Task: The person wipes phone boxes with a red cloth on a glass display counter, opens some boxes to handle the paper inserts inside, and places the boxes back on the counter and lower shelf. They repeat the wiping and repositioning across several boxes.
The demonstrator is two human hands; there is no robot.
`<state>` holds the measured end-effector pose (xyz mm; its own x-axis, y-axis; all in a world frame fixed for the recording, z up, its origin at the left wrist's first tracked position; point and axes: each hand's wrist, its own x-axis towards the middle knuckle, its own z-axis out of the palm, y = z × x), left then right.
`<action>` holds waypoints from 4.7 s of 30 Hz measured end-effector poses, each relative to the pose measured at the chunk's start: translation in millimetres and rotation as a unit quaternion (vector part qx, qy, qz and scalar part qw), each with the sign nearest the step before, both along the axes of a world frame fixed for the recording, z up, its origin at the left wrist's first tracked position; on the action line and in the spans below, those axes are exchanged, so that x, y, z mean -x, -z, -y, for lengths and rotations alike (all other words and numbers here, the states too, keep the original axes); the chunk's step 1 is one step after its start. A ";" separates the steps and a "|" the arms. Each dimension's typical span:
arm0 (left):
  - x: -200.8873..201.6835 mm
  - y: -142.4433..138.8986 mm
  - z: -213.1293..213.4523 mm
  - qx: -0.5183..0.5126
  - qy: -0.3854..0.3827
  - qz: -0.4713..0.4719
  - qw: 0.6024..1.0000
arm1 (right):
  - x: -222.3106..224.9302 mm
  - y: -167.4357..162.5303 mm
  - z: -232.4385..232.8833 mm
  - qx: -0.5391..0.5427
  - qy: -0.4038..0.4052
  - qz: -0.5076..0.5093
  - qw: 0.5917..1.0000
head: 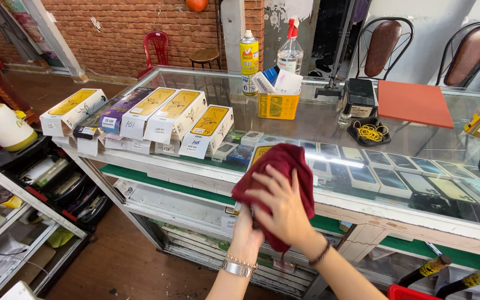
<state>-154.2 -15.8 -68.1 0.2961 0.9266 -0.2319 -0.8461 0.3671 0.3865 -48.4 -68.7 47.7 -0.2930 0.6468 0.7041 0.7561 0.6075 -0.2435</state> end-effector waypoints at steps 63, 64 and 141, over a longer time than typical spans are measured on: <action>-15.5 -82.9 31.4 -0.059 -0.176 -0.146 0.972 | -24.8 35.7 -35.0 0.319 -0.229 -0.795 0.462; -16.5 -83.2 30.2 -0.042 -0.186 -0.148 0.970 | -26.2 36.0 -36.8 0.321 -0.264 -0.792 0.447; -63.0 -84.4 -23.6 -0.250 0.107 -0.397 0.876 | -57.9 42.3 17.3 0.158 -0.097 -0.883 0.431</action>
<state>-91.1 7.8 16.3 0.4040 0.9144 -0.0249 -0.1691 0.1014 0.9804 9.4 -86.0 5.4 0.4497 0.8760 -0.1742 -0.8357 0.3438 -0.4282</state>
